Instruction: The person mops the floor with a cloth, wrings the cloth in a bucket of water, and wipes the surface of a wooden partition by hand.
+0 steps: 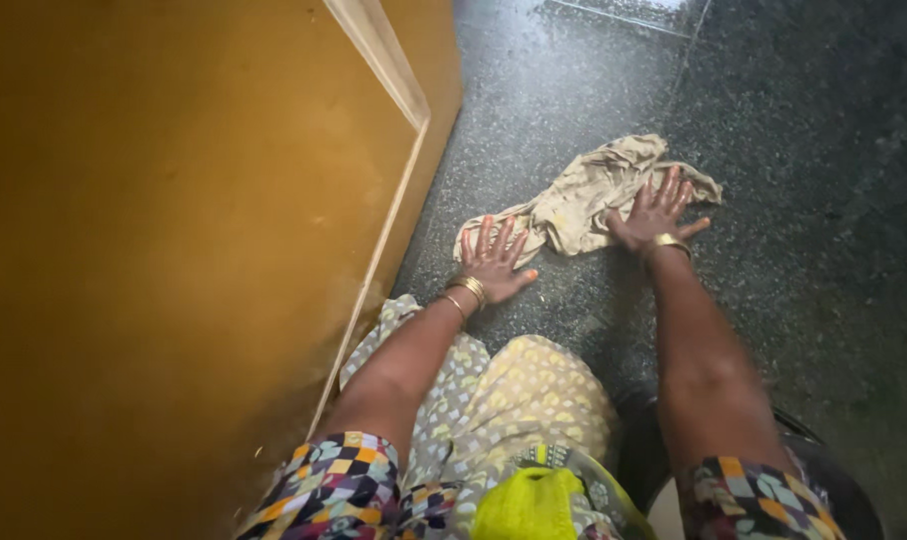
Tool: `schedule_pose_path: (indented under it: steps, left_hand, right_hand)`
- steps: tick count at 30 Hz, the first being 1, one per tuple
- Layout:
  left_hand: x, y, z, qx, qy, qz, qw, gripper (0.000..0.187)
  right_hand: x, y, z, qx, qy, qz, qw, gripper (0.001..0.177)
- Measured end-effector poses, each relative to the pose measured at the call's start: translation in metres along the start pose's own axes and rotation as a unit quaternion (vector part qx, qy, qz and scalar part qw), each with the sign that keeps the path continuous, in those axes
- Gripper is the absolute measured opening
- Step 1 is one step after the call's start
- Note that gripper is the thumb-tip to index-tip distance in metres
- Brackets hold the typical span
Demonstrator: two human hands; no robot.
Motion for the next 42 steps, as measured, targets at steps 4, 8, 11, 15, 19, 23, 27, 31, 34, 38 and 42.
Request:
schedule_pose_path:
  steps: [4,8,11,15,19,23,27,31,34,38,42]
  left_hand:
    - [0.000,0.011,-0.001,0.033,-0.012,-0.006,0.999,0.087]
    - [0.001,0.008,0.005,0.003,-0.011,-0.021,1.000,0.091]
    - [-0.002,0.006,0.003,-0.004,-0.031,0.001,0.999,0.094]
    - [-0.002,-0.003,-0.003,0.011,-0.032,0.001,0.999,0.098]
    - [-0.004,-0.005,-0.006,0.083,-0.048,0.014,0.995,0.100]
    - [-0.003,0.008,-0.001,0.125,-0.061,0.018,0.990,0.113]
    - [-0.003,0.009,-0.001,0.101,-0.052,0.067,0.991,0.118]
    - [-0.004,0.013,-0.002,0.120,-0.053,0.050,0.990,0.119]
    - [-0.005,0.012,0.001,0.129,-0.058,0.051,0.989,0.120]
    - [-0.002,0.008,-0.001,0.122,-0.059,0.020,0.991,0.114]
    - [-0.003,0.009,-0.002,0.115,-0.037,0.009,0.993,0.117]
  right_hand:
    - [0.001,0.031,-0.031,0.026,-0.016,-0.013,0.999,0.104]
    - [-0.008,0.074,-0.085,0.049,-0.012,-0.019,0.999,0.104]
    - [-0.015,0.101,-0.133,0.048,-0.028,-0.083,0.995,0.101]
    - [-0.061,0.131,-0.193,0.071,0.003,-0.099,0.993,0.103]
    - [-0.171,0.157,-0.228,0.151,0.140,-0.033,0.978,0.083]
    - [-0.298,0.153,-0.234,0.187,0.257,0.009,0.948,0.075]
    - [-0.358,0.138,-0.212,0.214,0.371,-0.016,0.903,0.069]
    - [-0.390,0.114,-0.177,0.185,0.489,0.056,0.851,0.061]
    - [-0.390,0.100,-0.145,0.191,0.529,0.099,0.821,0.061]
    - [-0.356,0.104,-0.110,0.179,0.444,0.019,0.878,0.064]
    - [-0.331,0.094,-0.063,0.181,0.327,0.020,0.927,0.064]
Point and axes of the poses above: each hand's wrist, its own z-axis away from the middle knuckle, its own y-axis out of the back of the hand, x = y × z, the point moved 10 cm from there along -z, towards the middle knuckle, and after that the axes turned 7 degrees about y, right-handed, at the moved point
